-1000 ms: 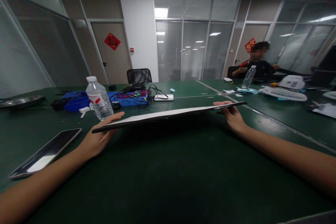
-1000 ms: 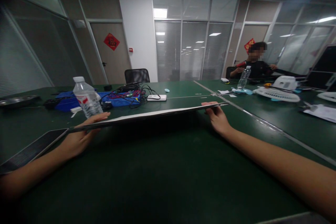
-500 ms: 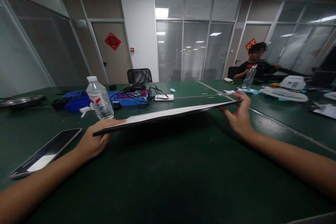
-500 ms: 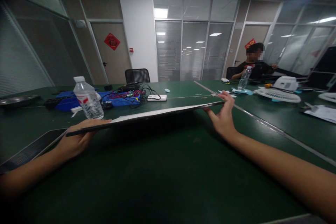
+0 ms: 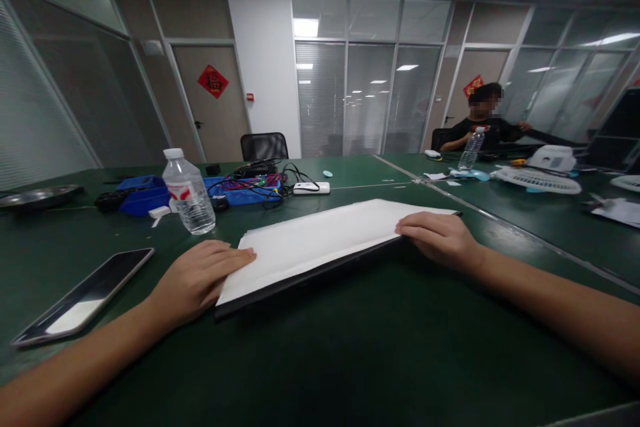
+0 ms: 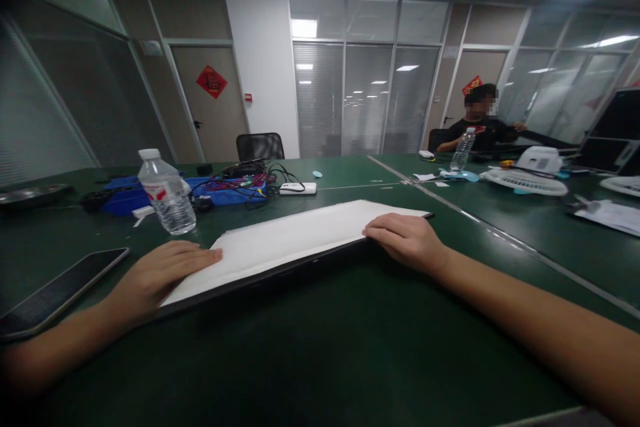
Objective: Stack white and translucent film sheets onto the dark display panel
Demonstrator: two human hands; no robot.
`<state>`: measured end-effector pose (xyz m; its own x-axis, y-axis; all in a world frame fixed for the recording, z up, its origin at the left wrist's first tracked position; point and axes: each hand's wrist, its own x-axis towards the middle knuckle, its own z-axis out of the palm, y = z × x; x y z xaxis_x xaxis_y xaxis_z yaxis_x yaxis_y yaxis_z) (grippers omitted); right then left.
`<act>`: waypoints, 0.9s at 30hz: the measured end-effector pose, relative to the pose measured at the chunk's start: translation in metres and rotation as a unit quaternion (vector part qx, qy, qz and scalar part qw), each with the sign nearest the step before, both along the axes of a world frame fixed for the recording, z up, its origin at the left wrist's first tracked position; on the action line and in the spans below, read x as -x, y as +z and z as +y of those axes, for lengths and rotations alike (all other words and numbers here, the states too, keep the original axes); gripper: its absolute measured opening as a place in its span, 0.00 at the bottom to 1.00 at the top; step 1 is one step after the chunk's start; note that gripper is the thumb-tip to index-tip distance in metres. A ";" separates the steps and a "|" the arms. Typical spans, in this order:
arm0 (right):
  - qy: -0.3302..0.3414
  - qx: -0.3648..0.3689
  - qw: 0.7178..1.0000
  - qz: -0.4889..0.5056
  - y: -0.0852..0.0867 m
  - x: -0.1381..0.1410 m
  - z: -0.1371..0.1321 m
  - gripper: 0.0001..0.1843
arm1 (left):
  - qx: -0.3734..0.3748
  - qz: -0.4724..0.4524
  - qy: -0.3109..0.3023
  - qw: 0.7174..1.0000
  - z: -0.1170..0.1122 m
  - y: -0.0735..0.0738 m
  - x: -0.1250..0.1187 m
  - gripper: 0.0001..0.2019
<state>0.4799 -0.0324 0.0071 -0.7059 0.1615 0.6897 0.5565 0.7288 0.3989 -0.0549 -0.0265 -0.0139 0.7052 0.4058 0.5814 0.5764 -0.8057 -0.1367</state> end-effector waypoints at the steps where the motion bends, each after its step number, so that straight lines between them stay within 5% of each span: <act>1: -0.003 0.001 1.000 0.003 0.005 0.000 -0.001 0.18 | 0.000 -0.005 0.011 1.000 -0.001 0.000 -0.002 0.22; 5: -0.048 -0.026 0.998 0.009 0.026 -0.005 -0.006 0.16 | 0.019 -0.031 0.083 0.996 0.000 0.002 -0.006 0.30; 10: -0.189 -0.038 0.981 0.003 0.054 -0.021 -0.020 0.15 | 0.092 -0.026 0.201 0.975 0.004 0.001 -0.007 0.36; 19: -0.494 -0.039 0.868 0.040 0.083 -0.059 -0.024 0.16 | 0.155 -0.003 0.221 0.963 0.013 -0.002 -0.010 0.36; 27: -0.550 -0.012 0.832 0.078 0.080 -0.105 -0.016 0.16 | 0.161 -0.009 0.237 0.958 0.018 -0.006 -0.007 0.36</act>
<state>0.5849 -0.0487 0.0873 -0.0424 0.6346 0.7717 0.9276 -0.2620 0.2664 -0.0475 -0.0086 -0.0203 0.3890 0.8383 0.3821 0.8877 -0.4519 0.0879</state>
